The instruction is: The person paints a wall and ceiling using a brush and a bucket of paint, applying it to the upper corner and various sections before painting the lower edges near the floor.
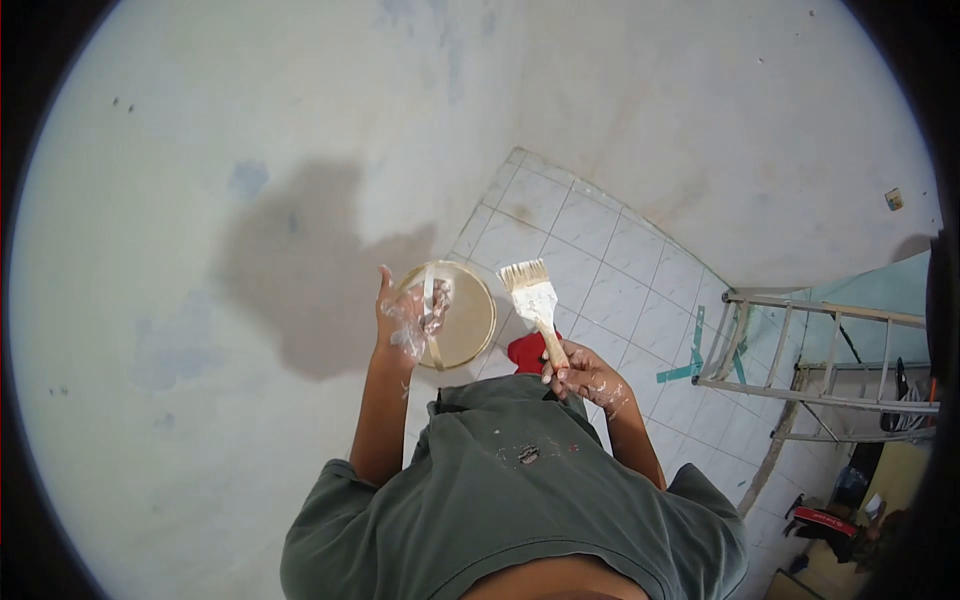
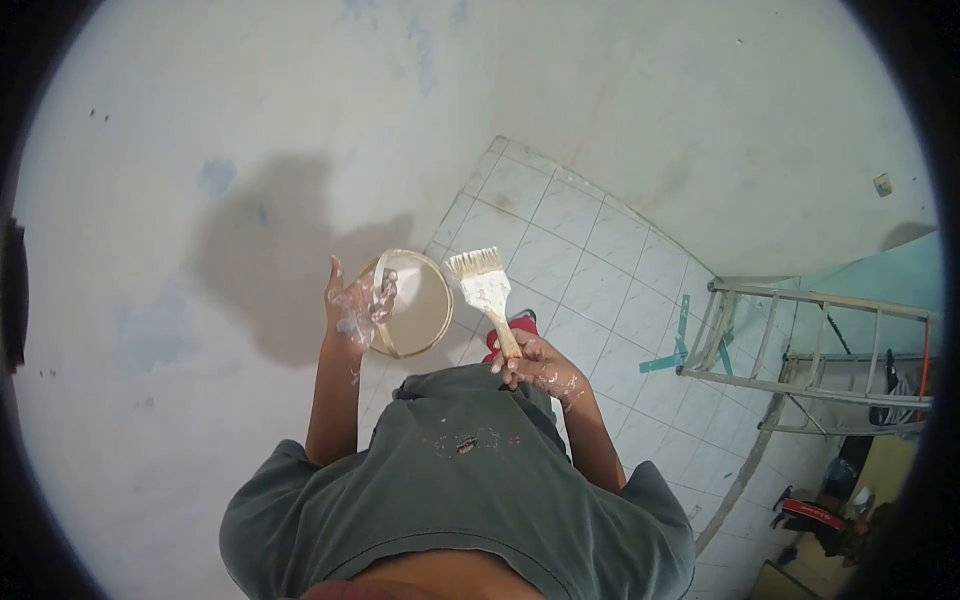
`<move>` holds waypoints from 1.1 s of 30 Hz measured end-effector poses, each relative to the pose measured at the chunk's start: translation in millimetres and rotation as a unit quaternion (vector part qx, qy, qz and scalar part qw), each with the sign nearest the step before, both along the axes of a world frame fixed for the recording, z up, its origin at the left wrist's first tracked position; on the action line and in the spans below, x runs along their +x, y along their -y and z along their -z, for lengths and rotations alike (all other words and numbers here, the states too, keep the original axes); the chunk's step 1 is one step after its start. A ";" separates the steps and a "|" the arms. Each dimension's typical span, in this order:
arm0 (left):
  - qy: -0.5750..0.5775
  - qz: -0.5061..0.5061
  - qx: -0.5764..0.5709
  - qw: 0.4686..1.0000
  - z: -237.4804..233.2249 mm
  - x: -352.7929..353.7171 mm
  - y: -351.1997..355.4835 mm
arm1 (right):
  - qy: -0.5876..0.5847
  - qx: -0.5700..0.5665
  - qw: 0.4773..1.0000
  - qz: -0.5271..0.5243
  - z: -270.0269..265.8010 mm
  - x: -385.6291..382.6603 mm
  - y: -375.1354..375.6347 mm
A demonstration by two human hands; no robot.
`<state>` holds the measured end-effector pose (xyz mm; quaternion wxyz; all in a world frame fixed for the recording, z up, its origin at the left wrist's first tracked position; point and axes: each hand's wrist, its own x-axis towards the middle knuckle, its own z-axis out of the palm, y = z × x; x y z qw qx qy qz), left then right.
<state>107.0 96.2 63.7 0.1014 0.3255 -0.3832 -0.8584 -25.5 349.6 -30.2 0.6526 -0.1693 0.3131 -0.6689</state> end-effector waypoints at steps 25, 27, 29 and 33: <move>0.025 0.008 -0.050 0.998 -45.4 -48.0 -26.3 | -0.238 0.092 0.963 0.082 -74.9 -56.8 -10.4; 0.036 0.014 -0.004 0.999 10.4 -97.6 -1.2 | -0.303 0.123 0.941 0.091 -24.1 -78.6 2.7; 0.047 0.024 0.037 0.998 67.4 -146.4 21.9 | -0.238 0.157 0.954 0.090 16.6 -93.0 11.9; 0.065 0.092 0.097 0.989 143.5 -202.5 39.2 | -0.144 0.227 0.950 0.157 57.2 -84.0 16.9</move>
